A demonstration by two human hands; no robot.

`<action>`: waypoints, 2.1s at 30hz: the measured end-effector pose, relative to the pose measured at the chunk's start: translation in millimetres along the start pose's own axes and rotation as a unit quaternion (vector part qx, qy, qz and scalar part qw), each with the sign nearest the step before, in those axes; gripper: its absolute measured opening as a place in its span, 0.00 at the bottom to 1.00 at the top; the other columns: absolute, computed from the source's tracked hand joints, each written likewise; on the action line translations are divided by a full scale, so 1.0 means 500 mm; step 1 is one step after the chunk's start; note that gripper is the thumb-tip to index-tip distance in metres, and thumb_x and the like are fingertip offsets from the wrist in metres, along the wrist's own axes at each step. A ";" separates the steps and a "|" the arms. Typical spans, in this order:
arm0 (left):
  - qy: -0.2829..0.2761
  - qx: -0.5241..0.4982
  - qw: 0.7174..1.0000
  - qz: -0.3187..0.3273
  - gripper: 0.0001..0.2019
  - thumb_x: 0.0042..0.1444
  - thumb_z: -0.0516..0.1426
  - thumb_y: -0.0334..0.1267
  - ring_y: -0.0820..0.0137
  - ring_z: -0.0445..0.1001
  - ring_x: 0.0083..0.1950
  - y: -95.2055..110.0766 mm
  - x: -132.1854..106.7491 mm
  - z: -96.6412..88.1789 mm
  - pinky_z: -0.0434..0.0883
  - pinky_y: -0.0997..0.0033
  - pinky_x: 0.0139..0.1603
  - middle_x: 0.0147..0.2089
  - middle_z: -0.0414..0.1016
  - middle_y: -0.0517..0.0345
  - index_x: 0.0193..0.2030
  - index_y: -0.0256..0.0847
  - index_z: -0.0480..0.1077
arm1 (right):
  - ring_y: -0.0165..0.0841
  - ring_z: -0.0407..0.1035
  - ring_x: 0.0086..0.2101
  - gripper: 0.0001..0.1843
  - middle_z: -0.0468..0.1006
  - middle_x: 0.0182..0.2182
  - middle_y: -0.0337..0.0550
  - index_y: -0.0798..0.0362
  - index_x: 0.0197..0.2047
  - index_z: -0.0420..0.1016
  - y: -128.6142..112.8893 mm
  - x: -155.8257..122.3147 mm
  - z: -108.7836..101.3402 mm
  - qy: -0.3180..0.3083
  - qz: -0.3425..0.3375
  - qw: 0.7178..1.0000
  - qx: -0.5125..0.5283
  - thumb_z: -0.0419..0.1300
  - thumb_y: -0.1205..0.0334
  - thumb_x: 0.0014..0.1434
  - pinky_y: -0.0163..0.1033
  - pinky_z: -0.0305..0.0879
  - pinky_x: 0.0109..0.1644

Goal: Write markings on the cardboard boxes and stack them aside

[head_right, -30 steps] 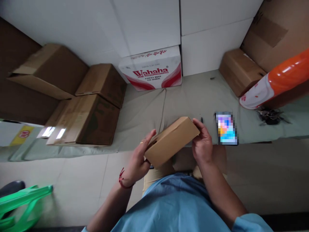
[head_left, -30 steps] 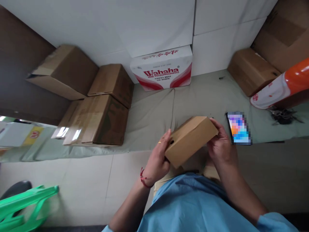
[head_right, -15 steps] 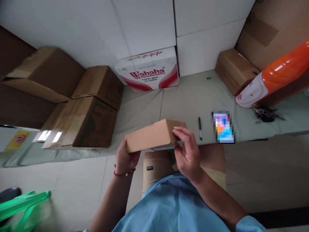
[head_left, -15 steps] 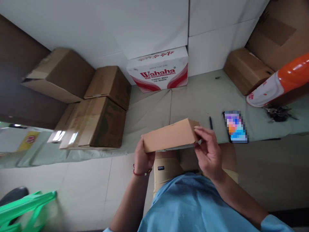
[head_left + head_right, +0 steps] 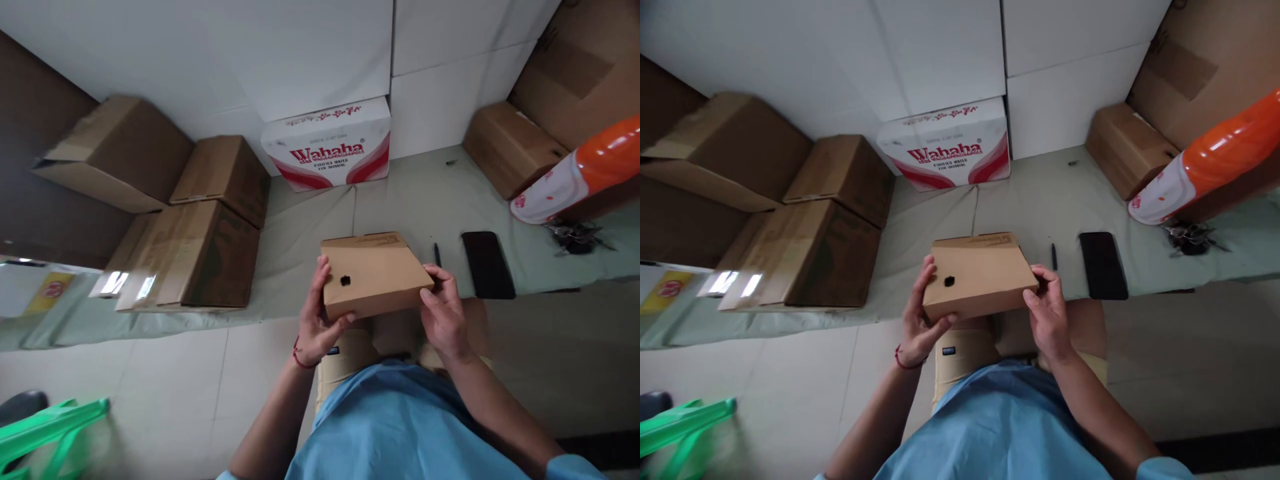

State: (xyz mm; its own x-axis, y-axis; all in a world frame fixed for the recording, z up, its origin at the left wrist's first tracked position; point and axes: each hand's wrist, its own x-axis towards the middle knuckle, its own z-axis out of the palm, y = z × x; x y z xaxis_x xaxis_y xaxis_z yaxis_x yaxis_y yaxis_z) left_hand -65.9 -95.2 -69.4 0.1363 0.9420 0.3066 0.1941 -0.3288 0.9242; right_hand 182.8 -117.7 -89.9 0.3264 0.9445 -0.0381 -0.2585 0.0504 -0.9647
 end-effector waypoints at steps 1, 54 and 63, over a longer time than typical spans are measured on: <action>-0.025 0.000 1.000 -0.002 0.43 0.60 0.71 0.45 0.46 0.44 0.87 -0.018 -0.005 0.005 0.50 0.38 0.84 0.85 0.51 0.45 0.80 0.53 0.60 | 0.43 0.70 0.60 0.22 0.73 0.60 0.45 0.40 0.59 0.72 0.009 0.002 -0.018 -0.004 0.000 1.000 -0.019 0.68 0.50 0.63 0.51 0.67 0.68; -0.014 -0.199 0.871 -0.450 0.27 0.49 0.73 0.58 0.55 0.86 0.48 0.026 -0.003 0.042 0.80 0.63 0.45 0.48 0.86 0.38 0.43 0.34 0.82 | 0.47 0.83 0.41 0.20 0.89 0.44 0.53 0.48 0.60 0.80 -0.080 0.256 0.021 -0.164 -0.109 0.807 -0.556 0.55 0.61 0.70 0.46 0.72 0.41; -0.196 -0.108 0.902 -0.370 0.22 0.62 0.67 0.57 0.62 0.82 0.48 0.087 -0.071 0.087 0.76 0.64 0.50 0.48 0.86 0.46 0.49 0.39 0.83 | 0.38 0.81 0.45 0.16 0.87 0.43 0.45 0.48 0.51 0.80 -0.198 0.311 0.111 -0.207 -0.345 0.829 -0.388 0.52 0.54 0.77 0.43 0.74 0.52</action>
State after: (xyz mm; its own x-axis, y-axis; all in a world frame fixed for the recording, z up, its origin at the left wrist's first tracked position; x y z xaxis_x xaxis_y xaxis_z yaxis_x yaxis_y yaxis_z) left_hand -20.1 -146.0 -50.0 0.3885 0.7886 -0.4767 0.1844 0.4403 0.8787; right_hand 208.7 42.3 14.3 -0.2291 0.8168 0.5296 0.5754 0.5524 -0.6031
